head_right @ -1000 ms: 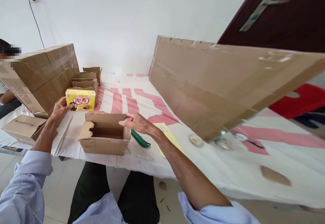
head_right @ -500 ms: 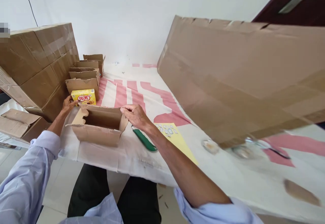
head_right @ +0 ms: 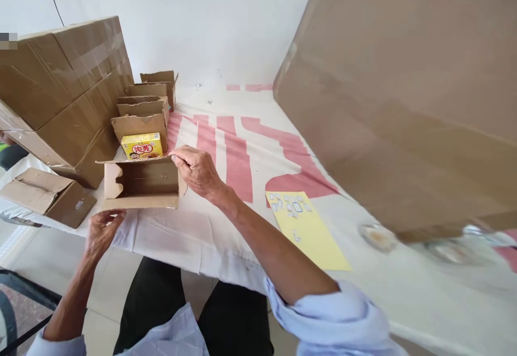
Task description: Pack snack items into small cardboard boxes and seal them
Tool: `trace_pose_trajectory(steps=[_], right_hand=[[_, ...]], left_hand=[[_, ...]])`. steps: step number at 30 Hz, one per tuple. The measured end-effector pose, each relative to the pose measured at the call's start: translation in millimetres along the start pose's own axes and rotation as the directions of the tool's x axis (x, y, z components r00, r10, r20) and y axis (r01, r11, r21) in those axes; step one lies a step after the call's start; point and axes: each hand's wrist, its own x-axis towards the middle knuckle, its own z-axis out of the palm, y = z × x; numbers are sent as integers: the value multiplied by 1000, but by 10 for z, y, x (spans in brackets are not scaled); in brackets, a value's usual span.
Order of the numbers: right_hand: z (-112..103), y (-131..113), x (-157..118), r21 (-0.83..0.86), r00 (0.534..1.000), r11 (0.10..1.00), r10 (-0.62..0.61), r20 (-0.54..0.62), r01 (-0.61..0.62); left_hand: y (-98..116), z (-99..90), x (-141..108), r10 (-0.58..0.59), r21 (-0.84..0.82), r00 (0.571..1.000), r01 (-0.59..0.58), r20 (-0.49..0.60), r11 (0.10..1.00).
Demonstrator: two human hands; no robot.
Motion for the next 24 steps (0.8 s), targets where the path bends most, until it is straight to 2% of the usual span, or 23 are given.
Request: trace_pose_trajectory(steps=[3,6,10,13,17,20,24], right_hand=[[-35,-5,-57,-13,999,999,49,4,-49],[11,91,51,27,994,994,109,0,-109],[161,292,365,106,976,970,213,53,-217],[170,453,489,156,939,929,319,127,-336],[-45,736,314,188,907,889,400,128,-419],[-225,958,82,288,867,818,478,144,-498],[-311,1101,-119,365,839,756,498,219,-544]], left_hand=[[-33,113,-26,-6,-22,995,8,102,1000],[37,235,16,74,-28,978,-70,197,997],[170,389,184,145,24,967,-153,210,988],[231,467,251,206,74,954,-226,217,971],[251,575,123,329,87,905,-363,269,928],[266,718,-34,421,58,856,-457,300,888],[327,918,-170,477,57,805,-527,352,848]])
